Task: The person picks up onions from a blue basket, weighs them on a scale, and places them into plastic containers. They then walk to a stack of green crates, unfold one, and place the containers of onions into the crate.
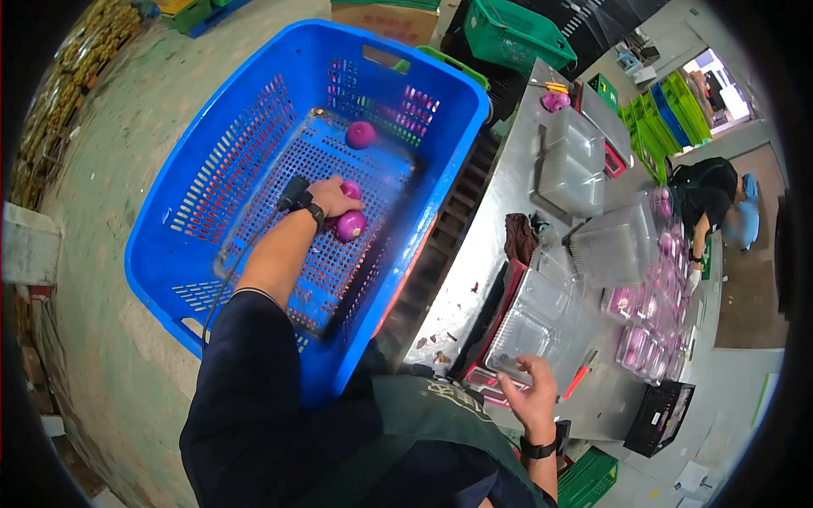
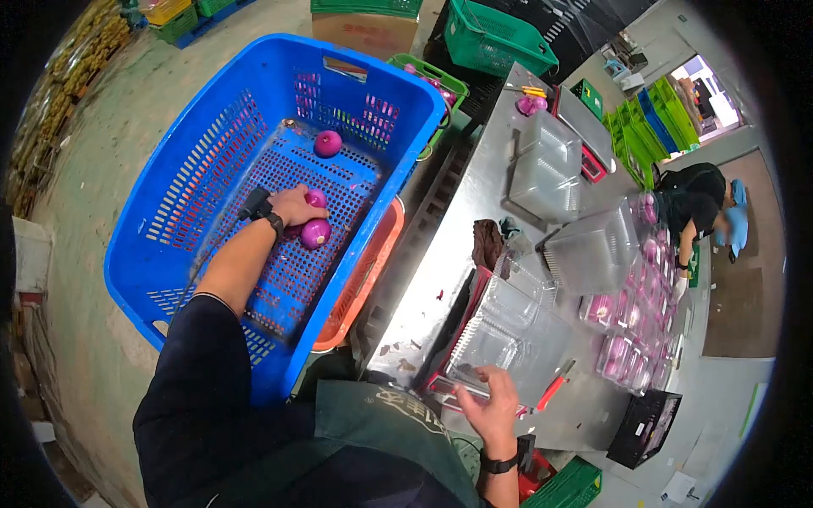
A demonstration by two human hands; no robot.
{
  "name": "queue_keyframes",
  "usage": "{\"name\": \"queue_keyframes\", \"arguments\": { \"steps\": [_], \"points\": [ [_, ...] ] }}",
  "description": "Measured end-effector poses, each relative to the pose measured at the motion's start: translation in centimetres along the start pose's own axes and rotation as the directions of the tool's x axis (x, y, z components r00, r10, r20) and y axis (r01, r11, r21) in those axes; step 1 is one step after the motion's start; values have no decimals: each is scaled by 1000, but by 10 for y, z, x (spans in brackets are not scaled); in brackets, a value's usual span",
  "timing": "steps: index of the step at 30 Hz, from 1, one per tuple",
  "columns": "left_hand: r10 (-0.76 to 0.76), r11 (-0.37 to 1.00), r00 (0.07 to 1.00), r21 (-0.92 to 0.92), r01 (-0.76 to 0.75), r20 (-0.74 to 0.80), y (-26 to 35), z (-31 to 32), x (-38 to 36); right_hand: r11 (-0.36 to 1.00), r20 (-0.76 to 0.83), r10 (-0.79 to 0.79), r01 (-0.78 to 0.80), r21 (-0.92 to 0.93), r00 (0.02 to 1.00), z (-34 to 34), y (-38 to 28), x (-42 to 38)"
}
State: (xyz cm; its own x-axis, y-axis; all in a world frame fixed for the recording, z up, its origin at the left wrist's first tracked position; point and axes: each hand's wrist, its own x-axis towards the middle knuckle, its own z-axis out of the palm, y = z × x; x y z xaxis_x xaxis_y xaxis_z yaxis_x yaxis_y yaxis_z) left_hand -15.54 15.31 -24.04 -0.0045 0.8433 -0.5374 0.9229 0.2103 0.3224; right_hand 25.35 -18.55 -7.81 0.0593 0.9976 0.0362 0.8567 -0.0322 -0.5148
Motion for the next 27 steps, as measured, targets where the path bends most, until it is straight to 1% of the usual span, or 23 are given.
{"name": "queue_keyframes", "arguments": {
  "steps": [1, 2, 4, 5, 6, 7, 8, 12, 14, 15, 16, 18, 19, 20, 22, 23, 24, 26, 27],
  "points": [
    [-1, 1000, 1000, -13, 1, -22, -2, 2, 0, 1000, 4, 12, -12, 2, 1000, 0, 0, -2],
    [-1, 1000, 1000, -6, 1, -9, -8, 4, 2, 999, -17, 43, -43, 15, 999, 0, 0, -2],
    [71, 944, 997, -323, -64, 9, -34, 8, 16, 996, -30, 83, -82, 30, 996, 0, 0, -4],
    [112, 896, 994, -433, -98, 6, -55, 21, 38, 995, -52, 94, -92, 39, 994, 1, 0, -4],
    [228, 655, 969, -751, -79, 97, -56, 21, 36, 994, -74, 102, -98, 49, 992, 2, 1, -3],
    [248, 588, 957, -809, -24, 152, -62, 16, 33, 993, -84, 109, -105, 49, 991, 4, 2, -3],
    [271, 515, 941, -856, 35, 201, -56, -1, 14, 994, -79, 104, -100, 53, 991, 5, 3, -2],
    [292, 555, 933, -832, 12, 209, -50, -6, -5, 996, -85, 74, -70, 57, 994, 11, 2, 2],
    [357, 643, 904, -764, -55, 236, -44, -1, -12, 996, -93, 69, -64, 60, 993, 12, 1, 3],
    [383, 494, 864, -863, 105, 325, -38, 8, -17, 996, -95, 71, -65, 61, 993, 13, 1, 4],
    [384, 496, 864, -862, 105, 326, -34, 16, -14, 996, -96, 72, -66, 62, 993, 13, 2, 5],
    [373, 673, 876, -739, -29, 305, -17, 20, -19, 996, -98, 63, -57, 66, 993, 14, 2, 6],
    [406, 620, 843, -784, 28, 351, -5, 18, -34, 996, -98, 55, -48, 69, 994, 15, 3, 6],
    [420, 655, 834, -755, -6, 357, 3, 21, -39, 996, -101, 57, -51, 70, 993, 15, 4, 6],
    [474, 659, 772, -752, 9, 424, 1, 51, -27, 994, -99, 64, -54, 95, 993, 17, 7, 5],
    [413, 651, 812, -757, 54, 413, 5, 54, -33, 993, -104, 73, -63, 95, 992, 17, 8, 3],
    [418, 657, 805, -752, 52, 421, 5, 53, -34, 989, -111, 106, -93, 115, 988, 17, 9, 0],
    [512, 446, 701, -851, 278, 497, -5, 50, -31, 979, -138, 175, -157, 130, 975, 15, 9, -3],
    [514, 338, 737, -893, 296, 439, -7, 50, -34, 985, -131, 141, -126, 119, 981, 13, 7, 3]
  ]
}}
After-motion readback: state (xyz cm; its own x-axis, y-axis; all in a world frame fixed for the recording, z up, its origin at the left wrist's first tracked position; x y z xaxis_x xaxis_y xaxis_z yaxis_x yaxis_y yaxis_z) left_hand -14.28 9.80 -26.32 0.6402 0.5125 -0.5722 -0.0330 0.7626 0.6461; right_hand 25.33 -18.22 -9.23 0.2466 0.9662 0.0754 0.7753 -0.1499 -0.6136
